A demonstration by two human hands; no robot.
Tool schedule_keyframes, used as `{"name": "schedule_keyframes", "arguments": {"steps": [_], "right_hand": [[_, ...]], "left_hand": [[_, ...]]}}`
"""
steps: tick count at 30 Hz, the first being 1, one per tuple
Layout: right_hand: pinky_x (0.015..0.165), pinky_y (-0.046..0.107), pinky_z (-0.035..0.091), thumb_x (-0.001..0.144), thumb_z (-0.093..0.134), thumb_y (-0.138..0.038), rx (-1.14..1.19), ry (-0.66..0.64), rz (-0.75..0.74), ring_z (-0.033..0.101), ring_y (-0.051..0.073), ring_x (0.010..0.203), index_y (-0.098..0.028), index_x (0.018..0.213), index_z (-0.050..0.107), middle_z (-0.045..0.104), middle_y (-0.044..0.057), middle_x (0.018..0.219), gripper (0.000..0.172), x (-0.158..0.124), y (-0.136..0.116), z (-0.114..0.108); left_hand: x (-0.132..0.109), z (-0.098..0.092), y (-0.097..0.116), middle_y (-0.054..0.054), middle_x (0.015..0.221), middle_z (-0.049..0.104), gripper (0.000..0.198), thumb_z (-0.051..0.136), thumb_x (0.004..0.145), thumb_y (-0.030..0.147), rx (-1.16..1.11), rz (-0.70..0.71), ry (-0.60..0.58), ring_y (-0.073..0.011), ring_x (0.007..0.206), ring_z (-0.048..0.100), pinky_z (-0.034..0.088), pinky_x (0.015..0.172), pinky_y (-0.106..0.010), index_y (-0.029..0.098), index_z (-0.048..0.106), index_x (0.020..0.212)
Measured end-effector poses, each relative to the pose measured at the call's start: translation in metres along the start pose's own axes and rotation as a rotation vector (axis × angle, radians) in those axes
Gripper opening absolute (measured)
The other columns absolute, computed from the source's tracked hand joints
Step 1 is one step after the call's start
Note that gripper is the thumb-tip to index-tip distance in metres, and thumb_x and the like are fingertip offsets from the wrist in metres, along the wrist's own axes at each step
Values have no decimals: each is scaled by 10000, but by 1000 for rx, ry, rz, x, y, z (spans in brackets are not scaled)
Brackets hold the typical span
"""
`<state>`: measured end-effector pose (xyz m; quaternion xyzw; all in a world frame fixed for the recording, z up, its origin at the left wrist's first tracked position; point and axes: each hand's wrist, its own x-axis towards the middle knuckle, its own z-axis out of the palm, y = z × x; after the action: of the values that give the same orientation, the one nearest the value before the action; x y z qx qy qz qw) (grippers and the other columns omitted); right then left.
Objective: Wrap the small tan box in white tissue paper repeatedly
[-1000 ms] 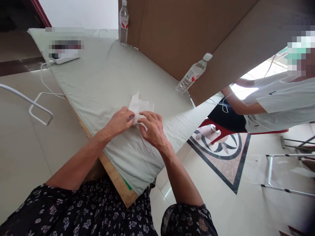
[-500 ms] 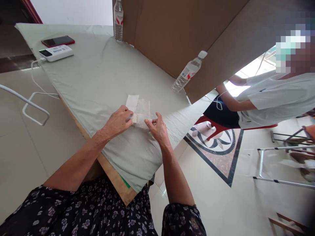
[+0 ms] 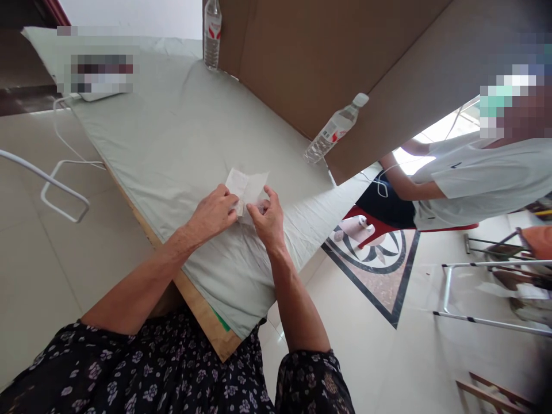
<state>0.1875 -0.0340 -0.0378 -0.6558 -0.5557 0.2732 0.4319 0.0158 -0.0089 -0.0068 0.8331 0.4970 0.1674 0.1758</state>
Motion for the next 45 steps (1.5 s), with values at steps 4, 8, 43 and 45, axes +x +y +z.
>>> {"name": "schedule_keyframes", "arguments": {"steps": [4, 8, 43, 45], "right_hand": [[671, 306, 521, 875, 655, -381, 73, -38, 22, 586, 158, 673, -172, 1501, 441, 659, -13, 817, 694, 6, -7, 11], [703, 305, 553, 873, 669, -404, 124, -92, 64, 642, 149, 710, -152, 1513, 451, 720, 28, 935, 721, 6, -17, 16], [415, 247, 473, 763, 788, -398, 295, -252, 321, 689, 177, 649, -133, 1377, 524, 740, 69, 929, 719, 52, 4, -2], [435, 236, 446, 715, 832, -422, 281, -243, 285, 635, 148, 586, -154, 1323, 566, 710, 9, 813, 716, 62, 6, 5]], "left_hand": [[2, 3, -5, -133, 1176, 634, 256, 575, 867, 166, -37, 9, 0, -248, 999, 665, 569, 919, -371, 164, 743, 1061], [2, 7, -11, -133, 1184, 639, 266, 568, 879, 182, -121, 5, 5, -239, 994, 661, 565, 897, -360, 163, 718, 1097], [-2, 28, -18, -19, 996, 552, 479, 623, 822, 185, -453, -8, 243, -121, 734, 533, 547, 774, -281, 225, 634, 1299], [-1, 28, -18, -19, 1002, 551, 492, 616, 830, 188, -453, 6, 219, -122, 737, 544, 554, 784, -279, 243, 647, 1318]]}}
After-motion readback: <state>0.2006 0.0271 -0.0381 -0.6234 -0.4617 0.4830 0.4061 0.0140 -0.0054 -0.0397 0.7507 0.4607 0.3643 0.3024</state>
